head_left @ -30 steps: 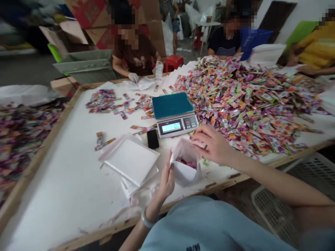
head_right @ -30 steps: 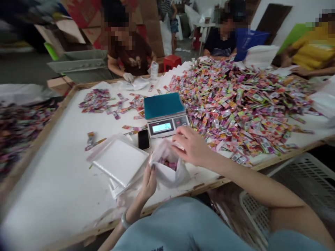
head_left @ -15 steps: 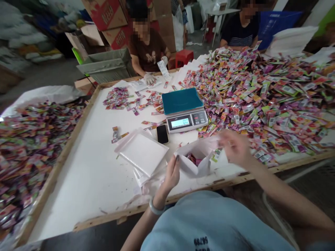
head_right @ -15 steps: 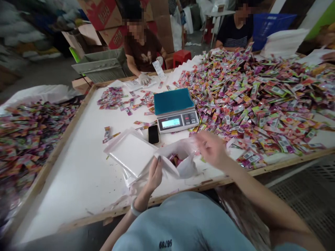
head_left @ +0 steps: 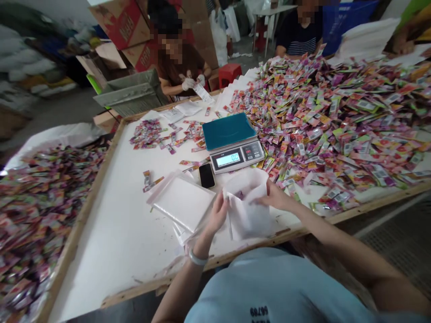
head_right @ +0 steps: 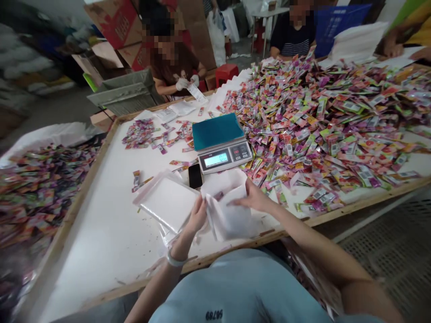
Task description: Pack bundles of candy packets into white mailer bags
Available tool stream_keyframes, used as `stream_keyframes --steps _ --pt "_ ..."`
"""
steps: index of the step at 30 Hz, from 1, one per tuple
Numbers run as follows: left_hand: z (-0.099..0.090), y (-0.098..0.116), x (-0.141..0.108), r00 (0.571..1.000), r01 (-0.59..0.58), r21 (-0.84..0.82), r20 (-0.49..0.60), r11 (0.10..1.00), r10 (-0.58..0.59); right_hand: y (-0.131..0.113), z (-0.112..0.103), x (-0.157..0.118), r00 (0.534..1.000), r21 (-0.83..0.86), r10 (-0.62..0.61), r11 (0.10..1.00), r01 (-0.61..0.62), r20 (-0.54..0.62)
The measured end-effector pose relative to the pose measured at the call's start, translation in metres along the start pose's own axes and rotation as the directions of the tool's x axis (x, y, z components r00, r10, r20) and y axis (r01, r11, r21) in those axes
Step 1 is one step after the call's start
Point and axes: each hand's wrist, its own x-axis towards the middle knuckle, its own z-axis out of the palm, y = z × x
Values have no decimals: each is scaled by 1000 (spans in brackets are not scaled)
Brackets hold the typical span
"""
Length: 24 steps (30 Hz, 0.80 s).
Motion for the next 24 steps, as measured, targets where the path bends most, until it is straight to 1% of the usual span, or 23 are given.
stream_keyframes --steps 1,2,3,5,7,9,11,13,15,16,17,18,19,20,21,22,23,24 --pt "-1 5 6 999 -6 -4 34 1000 6 2 9 17 998 41 46 998 -48 41" --pt "-3 9 13 997 -11 -12 78 1000 12 3 12 28 995 59 74 995 -78 70" --pt "-6 13 19 992 -16 -19 124 1000 18 5 9 35 992 56 80 995 -86 97" --pt "-11 18 30 982 -22 -38 187 999 29 8 -5 39 988 32 26 999 -32 154" --pt "-16 19 40 970 -47 -63 234 997 60 11 -22 37 965 -6 -53 998 57 256" --pt "-21 17 47 941 -52 -88 328 995 78 14 -34 37 912 -45 -93 992 121 400" --pt "-29 13 55 894 -2 -105 446 994 49 14 -41 40 845 -56 -86 989 136 527" --pt "-38 12 63 840 102 -98 542 990 -33 12 -45 45 793 -41 -70 992 119 606" --pt "-46 15 68 777 195 -82 621 977 -102 7 -48 50 740 -10 -52 997 80 671" --pt "-49 18 70 751 205 -60 649 977 -118 5 -49 51 713 5 -43 998 55 700" --pt "-50 22 69 738 188 -29 663 982 -121 3 -48 52 692 10 -31 999 34 721" --pt "-50 26 67 744 150 7 658 989 -117 3 -46 51 689 1 -18 1000 25 725" --pt "-49 30 64 777 96 51 620 994 -107 3 -44 51 707 -21 -6 999 30 707" --pt "-46 33 59 829 39 105 552 994 -91 4 -40 49 744 -49 -1 998 45 668" --pt "-43 35 54 882 -7 157 467 988 -68 7 -36 48 792 -72 -6 995 63 610" --pt "-40 36 49 922 -35 193 384 981 -43 9 -31 46 839 -79 -18 994 73 543" --pt "-37 37 43 947 -47 210 321 977 -23 11 -27 44 876 -63 -32 995 71 480" --pt "-36 37 38 957 -52 212 290 976 -12 13 -22 43 900 -24 -39 998 55 435"
